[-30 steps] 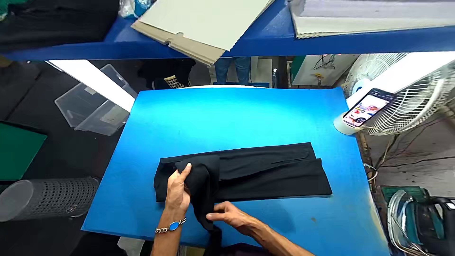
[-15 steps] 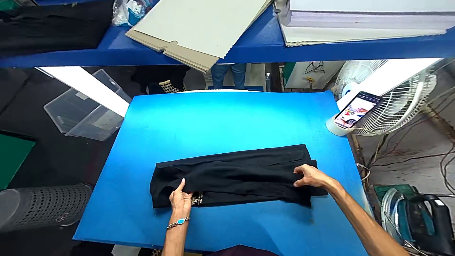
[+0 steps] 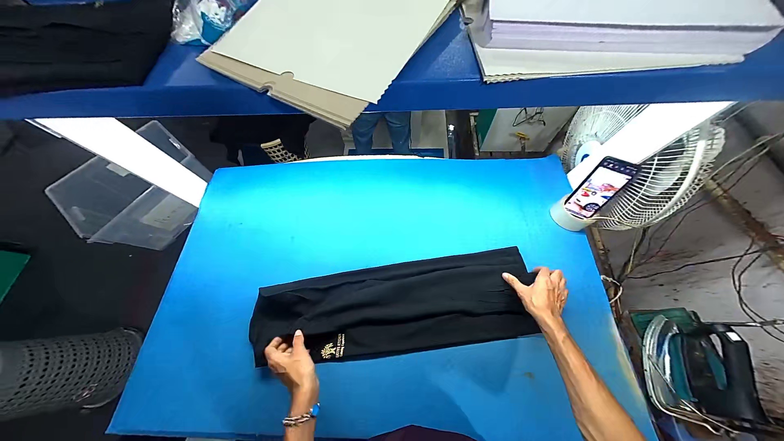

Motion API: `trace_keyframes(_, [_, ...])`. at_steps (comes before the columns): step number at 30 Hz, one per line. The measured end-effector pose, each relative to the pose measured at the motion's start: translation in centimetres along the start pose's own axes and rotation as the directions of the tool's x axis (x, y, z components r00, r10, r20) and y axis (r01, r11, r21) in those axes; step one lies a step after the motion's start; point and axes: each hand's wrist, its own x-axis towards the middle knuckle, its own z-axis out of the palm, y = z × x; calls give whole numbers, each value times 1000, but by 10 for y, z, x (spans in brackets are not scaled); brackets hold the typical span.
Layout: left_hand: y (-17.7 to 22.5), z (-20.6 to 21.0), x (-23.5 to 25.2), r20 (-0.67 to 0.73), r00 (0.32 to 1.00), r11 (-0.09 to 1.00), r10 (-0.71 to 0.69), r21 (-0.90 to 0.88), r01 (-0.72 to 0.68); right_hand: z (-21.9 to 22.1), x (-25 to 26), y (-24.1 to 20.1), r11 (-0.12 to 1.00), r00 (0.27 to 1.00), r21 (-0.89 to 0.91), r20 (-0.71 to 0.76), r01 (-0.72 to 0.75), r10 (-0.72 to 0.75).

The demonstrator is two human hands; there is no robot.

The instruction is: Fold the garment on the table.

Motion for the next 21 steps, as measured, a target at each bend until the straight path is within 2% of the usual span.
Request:
trace_keyframes(1, [3, -4, -8, 19, 981, 968, 194, 160, -194, 5, 0, 1, 999, 999, -35, 19, 29, -28])
trace_keyframes(2, [6, -2, -13, 96, 920, 875, 380, 286, -391, 7, 3, 0, 998, 997, -40, 63, 46, -44])
trace_keyframes(4, [0, 13, -12, 319, 717, 563, 620, 455, -690, 4, 8, -2, 996, 981, -58, 183, 74, -62])
trace_keyframes(5, [-9, 25, -4, 391, 635, 432, 666, 492, -756, 0, 9, -5, 995, 970, -45, 230, 93, -80])
trace_keyframes(6, [-22, 35, 9, 425, 602, 364, 677, 518, -774, -5, 12, -7, 994, 960, 8, 259, 111, -109])
trace_keyframes(7, [-36, 39, 23, 435, 607, 346, 665, 541, -767, -10, 12, -11, 987, 949, 95, 276, 133, -154])
trace_keyframes(9, [-56, 36, 47, 448, 630, 360, 635, 550, -754, -22, 8, -28, 948, 938, 252, 233, 197, -256])
trace_keyframes(11, [-61, 29, 57, 477, 622, 394, 621, 496, -774, -41, -8, -67, 907, 927, 326, 172, 265, -332])
trace_keyframes(12, [-62, 25, 59, 488, 616, 434, 618, 442, -785, -49, -25, -95, 895, 919, 336, 158, 295, -362])
trace_keyframes(14, [-56, 12, 67, 494, 632, 601, 597, 246, -761, -60, -71, -165, 873, 899, 354, 156, 336, -409])
trace_keyframes(17, [-19, -30, 79, 453, 754, 858, 476, -51, -511, -42, -151, -270, 834, 839, 378, 214, 402, -501])
trace_keyframes(19, [1, -63, 93, 433, 826, 932, 360, -134, -336, -12, -202, -333, 825, 794, 383, 290, 416, -534])
trace_keyframes(21, [13, -86, 113, 486, 851, 975, 200, -186, -123, 25, -245, -384, 795, 727, 455, 369, 402, -579])
